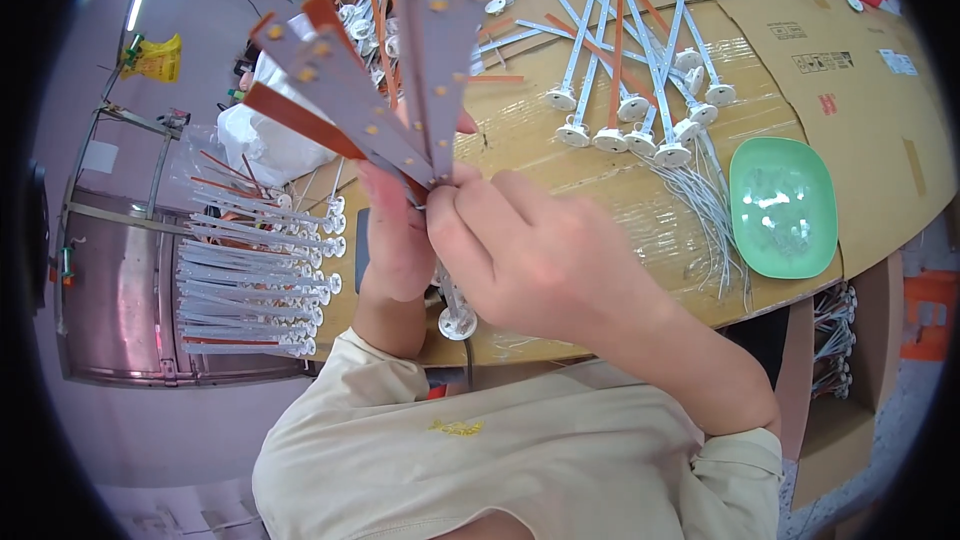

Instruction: Assembling small electronic parts with wires, packing finished sets into a cardboard box, and scooping plastic granules into a container.

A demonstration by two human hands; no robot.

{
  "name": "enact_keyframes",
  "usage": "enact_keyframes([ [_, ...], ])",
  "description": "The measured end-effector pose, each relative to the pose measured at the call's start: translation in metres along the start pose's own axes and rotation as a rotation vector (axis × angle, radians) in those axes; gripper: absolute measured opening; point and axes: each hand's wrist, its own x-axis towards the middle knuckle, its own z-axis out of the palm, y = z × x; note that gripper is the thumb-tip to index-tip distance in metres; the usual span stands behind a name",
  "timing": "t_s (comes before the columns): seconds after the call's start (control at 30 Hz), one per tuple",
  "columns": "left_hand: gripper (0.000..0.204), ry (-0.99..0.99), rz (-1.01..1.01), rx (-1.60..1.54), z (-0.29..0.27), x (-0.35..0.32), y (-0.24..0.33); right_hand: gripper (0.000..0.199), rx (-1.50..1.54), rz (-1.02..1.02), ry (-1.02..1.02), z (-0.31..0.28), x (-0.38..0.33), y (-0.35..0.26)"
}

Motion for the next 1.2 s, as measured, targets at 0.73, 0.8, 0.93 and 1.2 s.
enact_keyframes([
  [0.73, 0.089, -0.045, -0.143, 0.13, 0.001, -0.006, 0.018, 0.019, 0.829, 0.578, -0.056, -0.016, -0.002, -0.003],
  [0.8, 0.083, -0.172, -0.084, -0.382, -0.007, -0.004, 0.002, 0.02, 0.667, 0.379, -0.022, -0.014, -0.001, -0.001],
  [0.93, 0.075, -0.053, -0.059, -0.166, 0.002, -0.002, 0.006, 0.022, 0.123, 0.027, 0.011, -0.019, 0.007, 0.002],
  [1.2, 0.087, -0.221, -0.284, -0.242, -0.003, 0.0, 0.007, 0.02, 0.054, -0.139, -0.105, -0.029, 0.004, 0.01],
])
